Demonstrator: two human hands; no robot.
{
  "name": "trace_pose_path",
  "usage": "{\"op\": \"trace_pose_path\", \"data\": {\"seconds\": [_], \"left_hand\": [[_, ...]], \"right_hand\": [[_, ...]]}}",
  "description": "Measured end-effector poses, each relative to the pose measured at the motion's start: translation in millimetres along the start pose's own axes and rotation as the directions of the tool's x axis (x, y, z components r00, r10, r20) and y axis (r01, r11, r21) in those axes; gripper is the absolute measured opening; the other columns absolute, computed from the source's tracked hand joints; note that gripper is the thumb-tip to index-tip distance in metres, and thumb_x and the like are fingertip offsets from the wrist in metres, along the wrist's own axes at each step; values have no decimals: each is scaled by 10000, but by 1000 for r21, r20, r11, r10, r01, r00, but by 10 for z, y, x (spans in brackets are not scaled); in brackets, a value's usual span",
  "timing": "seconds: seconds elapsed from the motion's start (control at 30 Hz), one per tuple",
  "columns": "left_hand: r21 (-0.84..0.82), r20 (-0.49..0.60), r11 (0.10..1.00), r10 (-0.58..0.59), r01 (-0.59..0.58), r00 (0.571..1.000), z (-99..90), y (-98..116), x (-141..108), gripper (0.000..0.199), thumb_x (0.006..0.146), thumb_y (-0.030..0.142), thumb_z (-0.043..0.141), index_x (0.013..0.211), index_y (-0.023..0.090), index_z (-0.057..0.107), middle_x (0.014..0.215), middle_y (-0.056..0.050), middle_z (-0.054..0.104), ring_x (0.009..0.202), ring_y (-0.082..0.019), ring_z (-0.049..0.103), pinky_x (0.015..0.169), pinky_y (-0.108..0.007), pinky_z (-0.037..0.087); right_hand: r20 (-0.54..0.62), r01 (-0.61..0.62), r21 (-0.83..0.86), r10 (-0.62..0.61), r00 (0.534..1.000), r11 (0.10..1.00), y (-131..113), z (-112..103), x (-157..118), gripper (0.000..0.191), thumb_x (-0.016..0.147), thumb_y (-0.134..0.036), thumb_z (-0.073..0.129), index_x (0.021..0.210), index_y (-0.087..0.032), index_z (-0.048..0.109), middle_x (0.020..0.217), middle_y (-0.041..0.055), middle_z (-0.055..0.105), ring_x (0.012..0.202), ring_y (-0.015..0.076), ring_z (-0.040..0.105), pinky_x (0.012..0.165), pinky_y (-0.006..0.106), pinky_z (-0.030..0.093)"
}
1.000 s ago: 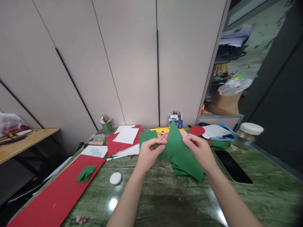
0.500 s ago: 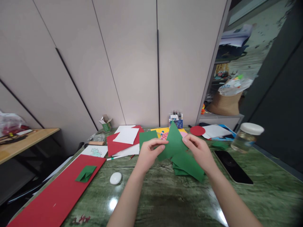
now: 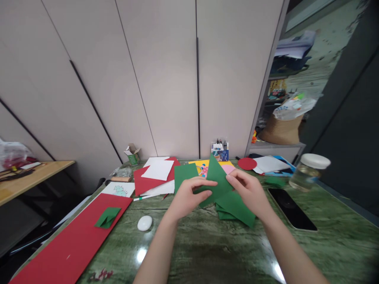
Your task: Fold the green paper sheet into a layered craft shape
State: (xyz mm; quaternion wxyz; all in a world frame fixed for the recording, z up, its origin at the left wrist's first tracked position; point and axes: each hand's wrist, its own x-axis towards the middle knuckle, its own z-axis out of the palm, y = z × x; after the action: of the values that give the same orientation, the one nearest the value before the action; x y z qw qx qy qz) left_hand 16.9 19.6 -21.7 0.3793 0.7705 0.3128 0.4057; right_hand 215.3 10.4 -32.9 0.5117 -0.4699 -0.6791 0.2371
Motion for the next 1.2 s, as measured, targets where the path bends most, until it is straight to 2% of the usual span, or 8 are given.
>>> {"op": "trace_pose_path", "data": {"seconds": [0.23, 0.5, 0.63, 0.8, 1.0, 1.1, 1.2], "left_hand": [[-2, -10, 1000, 27, -27, 1000, 2, -9, -9, 306, 779, 129, 613, 1050, 258, 671, 1001, -26, 636, 914, -162, 563, 783, -283, 453], [-46, -67, 999, -5, 1, 998, 10, -38, -11, 413, 765, 121, 616, 1142, 289, 621, 1167, -35, 579, 1113, -199, 497, 945, -343, 403], [-80, -49, 997, -14, 10, 999, 12, -42, -12, 443, 755, 117, 628, 1160, 292, 607, 1162, -35, 572, 1101, -199, 507, 929, -341, 418], [-121, -48, 993, -1, -5, 999, 17, -35, -4, 463, 745, 95, 634, 1162, 295, 600, 1174, -15, 579, 1132, -187, 497, 969, -332, 396], [-160, -30, 987, -25, 20, 999, 38, -13, -4, 558, 703, 95, 669, 1216, 281, 553, 1228, -36, 545, 1124, -218, 513, 986, -397, 404], [-162, -45, 987, -20, 12, 999, 40, -11, -1, 561, 709, 118, 672, 1231, 274, 538, 1262, -46, 521, 1145, -230, 499, 978, -409, 416], [-150, -57, 989, 2, -11, 998, 33, -21, 2, 572, 715, 112, 662, 1246, 269, 521, 1279, -50, 512, 1178, -231, 475, 971, -393, 422]], "right_hand": [[-15, 5, 16, -5, 1000, 1000, -6, -15, -4, 273, 866, -381, 488, 664, -198, 497, 629, -24, 431, 604, 130, 411, 559, 245, 333], [30, 4, 78, -6, 1000, 997, -51, -45, -11, 265, 852, -356, 514, 645, -191, 523, 602, -20, 525, 588, 128, 484, 575, 242, 361], [8, 2, 99, -3, 1000, 995, -39, -44, -17, 324, 843, -356, 531, 568, -189, 499, 538, -23, 513, 535, 118, 455, 534, 241, 338], [-6, -35, 207, 37, 999, 978, 21, 11, 4, 312, 839, -362, 540, 584, -192, 482, 528, -36, 479, 516, 110, 435, 518, 235, 325], [-43, -40, 263, 54, 998, 964, 87, 58, 31, 335, 859, -368, 518, 577, -191, 485, 535, -32, 474, 539, 114, 436, 552, 240, 339], [44, -48, 344, 35, 998, 938, 94, 90, 13, 353, 881, -411, 460, 618, -187, 533, 584, -10, 525, 591, 134, 479, 599, 257, 373], [199, -121, 371, 48, 979, 921, 71, 149, -11, 249, 823, -405, 550, 734, -177, 599, 693, 16, 597, 667, 158, 528, 633, 271, 408]]}}
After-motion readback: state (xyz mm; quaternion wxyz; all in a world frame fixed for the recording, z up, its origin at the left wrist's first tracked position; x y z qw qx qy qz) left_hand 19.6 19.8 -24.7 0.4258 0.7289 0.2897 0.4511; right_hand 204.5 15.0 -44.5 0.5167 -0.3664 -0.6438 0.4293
